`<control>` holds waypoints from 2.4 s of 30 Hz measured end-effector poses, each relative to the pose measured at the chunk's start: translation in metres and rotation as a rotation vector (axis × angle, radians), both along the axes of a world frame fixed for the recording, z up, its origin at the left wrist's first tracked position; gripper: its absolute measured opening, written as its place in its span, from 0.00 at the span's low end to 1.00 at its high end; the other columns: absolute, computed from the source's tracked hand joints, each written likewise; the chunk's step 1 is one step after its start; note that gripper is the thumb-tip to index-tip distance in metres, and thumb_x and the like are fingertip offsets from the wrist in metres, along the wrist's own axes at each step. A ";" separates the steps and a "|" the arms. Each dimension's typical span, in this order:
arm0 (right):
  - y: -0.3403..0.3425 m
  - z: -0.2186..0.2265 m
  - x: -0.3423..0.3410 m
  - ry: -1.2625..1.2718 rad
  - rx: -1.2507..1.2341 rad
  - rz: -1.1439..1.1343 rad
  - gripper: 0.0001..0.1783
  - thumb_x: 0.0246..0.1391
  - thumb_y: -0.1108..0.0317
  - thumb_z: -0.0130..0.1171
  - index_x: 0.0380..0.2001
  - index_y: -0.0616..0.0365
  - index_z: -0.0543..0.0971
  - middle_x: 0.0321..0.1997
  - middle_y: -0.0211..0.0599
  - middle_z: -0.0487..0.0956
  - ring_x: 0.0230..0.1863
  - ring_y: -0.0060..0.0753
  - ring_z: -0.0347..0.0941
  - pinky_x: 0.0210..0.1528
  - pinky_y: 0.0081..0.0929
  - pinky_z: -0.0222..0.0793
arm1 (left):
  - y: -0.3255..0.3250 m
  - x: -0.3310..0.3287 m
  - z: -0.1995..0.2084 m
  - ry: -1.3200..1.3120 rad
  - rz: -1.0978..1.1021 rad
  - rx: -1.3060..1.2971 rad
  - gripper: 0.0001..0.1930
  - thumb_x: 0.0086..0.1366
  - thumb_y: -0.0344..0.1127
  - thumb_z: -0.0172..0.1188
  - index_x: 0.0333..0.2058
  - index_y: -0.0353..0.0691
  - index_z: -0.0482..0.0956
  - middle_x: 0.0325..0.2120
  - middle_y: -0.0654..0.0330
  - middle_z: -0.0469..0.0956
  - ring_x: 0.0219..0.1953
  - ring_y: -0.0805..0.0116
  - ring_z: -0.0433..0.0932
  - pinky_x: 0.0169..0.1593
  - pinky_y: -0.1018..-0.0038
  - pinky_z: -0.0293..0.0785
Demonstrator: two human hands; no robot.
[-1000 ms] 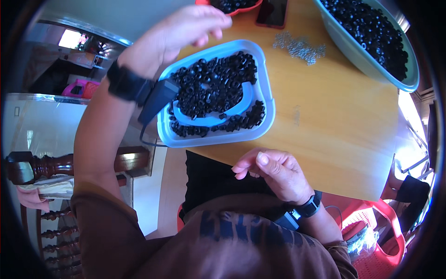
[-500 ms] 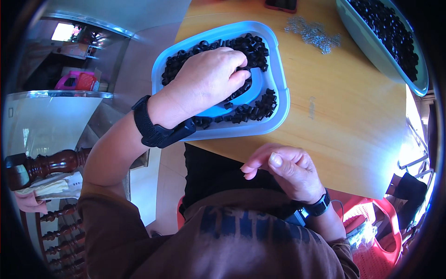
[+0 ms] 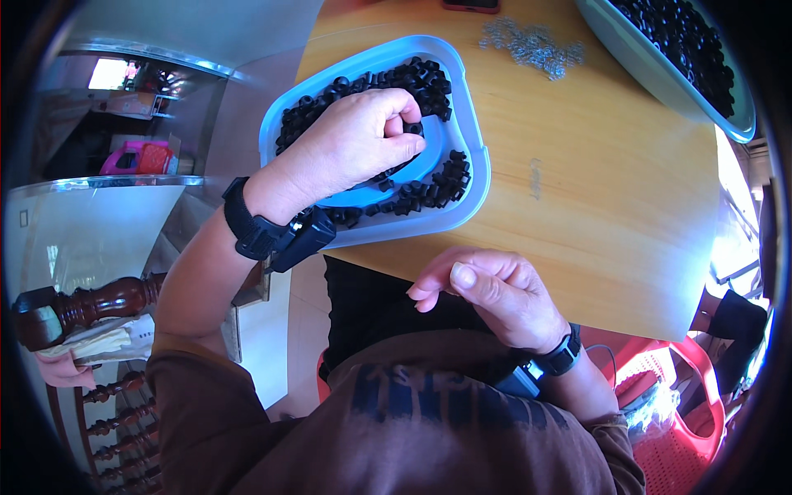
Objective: Assembling small black plastic components by inserting metal rings into them.
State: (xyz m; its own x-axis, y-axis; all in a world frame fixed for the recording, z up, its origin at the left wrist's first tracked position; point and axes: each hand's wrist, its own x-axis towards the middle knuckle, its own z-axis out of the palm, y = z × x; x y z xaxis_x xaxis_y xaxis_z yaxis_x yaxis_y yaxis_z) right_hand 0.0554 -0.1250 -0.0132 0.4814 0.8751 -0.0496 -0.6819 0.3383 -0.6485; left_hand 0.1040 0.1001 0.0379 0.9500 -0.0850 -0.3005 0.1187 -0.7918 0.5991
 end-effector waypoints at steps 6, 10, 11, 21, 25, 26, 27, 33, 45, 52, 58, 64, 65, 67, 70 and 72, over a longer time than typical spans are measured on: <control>0.000 -0.003 0.001 0.034 0.036 0.029 0.18 0.60 0.59 0.48 0.39 0.64 0.77 0.37 0.35 0.77 0.39 0.24 0.72 0.48 0.24 0.66 | 0.005 -0.004 -0.006 0.048 0.046 -0.142 0.07 0.55 0.26 0.58 0.30 0.35 0.68 0.18 0.70 0.64 0.21 0.85 0.62 0.23 0.84 0.59; 0.000 -0.001 -0.001 0.018 -0.010 0.005 0.20 0.61 0.59 0.45 0.35 0.68 0.77 0.38 0.45 0.76 0.40 0.33 0.73 0.46 0.28 0.66 | -0.003 -0.011 0.005 -0.043 -0.009 -0.017 0.08 0.54 0.26 0.58 0.29 0.36 0.67 0.20 0.69 0.65 0.20 0.86 0.63 0.23 0.85 0.60; 0.000 -0.001 -0.001 0.017 -0.010 0.007 0.20 0.61 0.59 0.45 0.35 0.68 0.77 0.38 0.45 0.76 0.40 0.33 0.73 0.46 0.28 0.66 | -0.004 -0.012 0.007 -0.017 0.014 -0.006 0.08 0.54 0.26 0.58 0.29 0.36 0.67 0.22 0.69 0.66 0.20 0.86 0.63 0.23 0.85 0.60; 0.000 -0.001 -0.004 0.106 -0.018 -0.065 0.17 0.59 0.61 0.48 0.40 0.65 0.75 0.39 0.44 0.76 0.40 0.33 0.73 0.46 0.29 0.67 | -0.014 -0.036 0.022 0.054 0.166 -0.277 0.09 0.58 0.24 0.55 0.38 0.35 0.71 0.26 0.73 0.68 0.23 0.89 0.64 0.25 0.90 0.60; 0.000 -0.003 -0.002 0.215 0.034 -0.141 0.16 0.58 0.69 0.51 0.49 0.62 0.70 0.42 0.35 0.76 0.42 0.24 0.72 0.48 0.23 0.67 | -0.035 -0.063 0.035 0.012 0.128 -0.360 0.10 0.58 0.24 0.55 0.40 0.34 0.71 0.29 0.70 0.69 0.27 0.88 0.65 0.29 0.89 0.62; 0.001 -0.004 -0.003 0.222 0.034 -0.137 0.16 0.58 0.69 0.51 0.49 0.62 0.70 0.42 0.35 0.76 0.42 0.24 0.72 0.48 0.23 0.67 | -0.035 -0.069 0.035 -0.056 0.053 -0.350 0.10 0.58 0.24 0.56 0.40 0.33 0.73 0.32 0.65 0.69 0.29 0.85 0.67 0.31 0.88 0.63; 0.003 -0.005 -0.004 0.211 0.075 -0.167 0.17 0.57 0.70 0.52 0.50 0.62 0.69 0.43 0.35 0.75 0.42 0.24 0.72 0.48 0.23 0.68 | -0.039 -0.073 0.035 -0.112 0.025 -0.377 0.10 0.57 0.24 0.57 0.39 0.34 0.74 0.33 0.64 0.69 0.29 0.84 0.67 0.31 0.87 0.63; 0.003 -0.006 -0.004 0.216 0.111 -0.194 0.16 0.53 0.76 0.55 0.47 0.61 0.71 0.40 0.31 0.75 0.41 0.22 0.72 0.47 0.20 0.69 | -0.055 -0.090 0.023 -0.310 -0.002 -0.341 0.11 0.53 0.24 0.60 0.37 0.37 0.76 0.35 0.62 0.69 0.26 0.82 0.64 0.31 0.85 0.62; 0.000 -0.014 -0.006 0.139 0.127 -0.178 0.10 0.52 0.76 0.57 0.39 0.61 0.74 0.37 0.31 0.77 0.36 0.20 0.73 0.41 0.17 0.71 | -0.051 -0.110 0.016 -0.339 0.213 -0.384 0.11 0.56 0.23 0.57 0.39 0.36 0.75 0.29 0.63 0.72 0.27 0.80 0.69 0.31 0.85 0.66; 0.001 -0.010 -0.003 0.138 0.108 -0.163 0.09 0.52 0.76 0.57 0.38 0.61 0.74 0.36 0.31 0.77 0.35 0.20 0.74 0.39 0.17 0.71 | -0.027 -0.077 0.014 -0.322 0.206 -0.139 0.06 0.56 0.25 0.57 0.35 0.34 0.75 0.26 0.63 0.72 0.25 0.78 0.71 0.29 0.80 0.68; -0.002 -0.007 -0.005 0.194 0.060 -0.142 0.10 0.52 0.76 0.57 0.39 0.60 0.74 0.36 0.28 0.76 0.36 0.16 0.72 0.41 0.14 0.69 | -0.042 -0.061 0.033 -0.372 -0.021 0.001 0.05 0.55 0.23 0.58 0.33 0.33 0.76 0.25 0.64 0.71 0.24 0.81 0.69 0.28 0.85 0.65; -0.001 -0.008 -0.006 0.244 0.112 -0.124 0.09 0.52 0.76 0.57 0.38 0.61 0.73 0.36 0.34 0.76 0.36 0.22 0.74 0.41 0.19 0.71 | -0.068 -0.022 0.070 -0.316 -0.192 0.099 0.05 0.56 0.25 0.57 0.32 0.33 0.75 0.25 0.62 0.71 0.23 0.80 0.69 0.27 0.83 0.65; -0.003 -0.008 -0.005 0.233 0.100 -0.131 0.09 0.52 0.75 0.57 0.37 0.60 0.73 0.36 0.32 0.76 0.36 0.21 0.74 0.41 0.18 0.70 | -0.074 -0.008 0.070 -0.347 -0.278 0.159 0.05 0.57 0.28 0.56 0.31 0.32 0.74 0.25 0.61 0.71 0.23 0.79 0.69 0.27 0.81 0.64; -0.001 -0.006 -0.004 0.217 0.113 -0.115 0.09 0.52 0.75 0.57 0.37 0.60 0.73 0.36 0.32 0.76 0.36 0.21 0.74 0.41 0.18 0.70 | -0.080 0.013 0.059 -0.363 -0.287 0.137 0.06 0.57 0.29 0.56 0.31 0.32 0.74 0.24 0.61 0.71 0.22 0.78 0.68 0.26 0.80 0.64; -0.001 -0.008 -0.003 0.201 0.133 -0.107 0.09 0.52 0.75 0.57 0.37 0.60 0.74 0.36 0.31 0.76 0.36 0.20 0.73 0.41 0.17 0.70 | -0.083 0.052 0.032 -0.448 -0.388 0.177 0.08 0.57 0.32 0.55 0.30 0.32 0.73 0.20 0.63 0.70 0.20 0.77 0.68 0.26 0.77 0.64; 0.001 -0.008 -0.003 0.195 0.155 -0.112 0.08 0.52 0.75 0.57 0.37 0.60 0.74 0.35 0.30 0.76 0.36 0.19 0.73 0.41 0.17 0.69 | -0.086 0.071 0.017 -0.346 -0.315 0.170 0.08 0.57 0.32 0.55 0.29 0.32 0.73 0.18 0.64 0.69 0.20 0.75 0.67 0.26 0.76 0.65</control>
State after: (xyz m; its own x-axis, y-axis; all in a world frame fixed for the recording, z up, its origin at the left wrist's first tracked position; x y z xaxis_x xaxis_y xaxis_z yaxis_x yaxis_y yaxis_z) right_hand 0.0527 -0.1245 -0.0207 0.5697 0.8216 -0.0205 -0.7418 0.5034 -0.4431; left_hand 0.1748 0.0140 0.0550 0.9326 -0.3608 -0.0064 -0.3250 -0.8473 0.4201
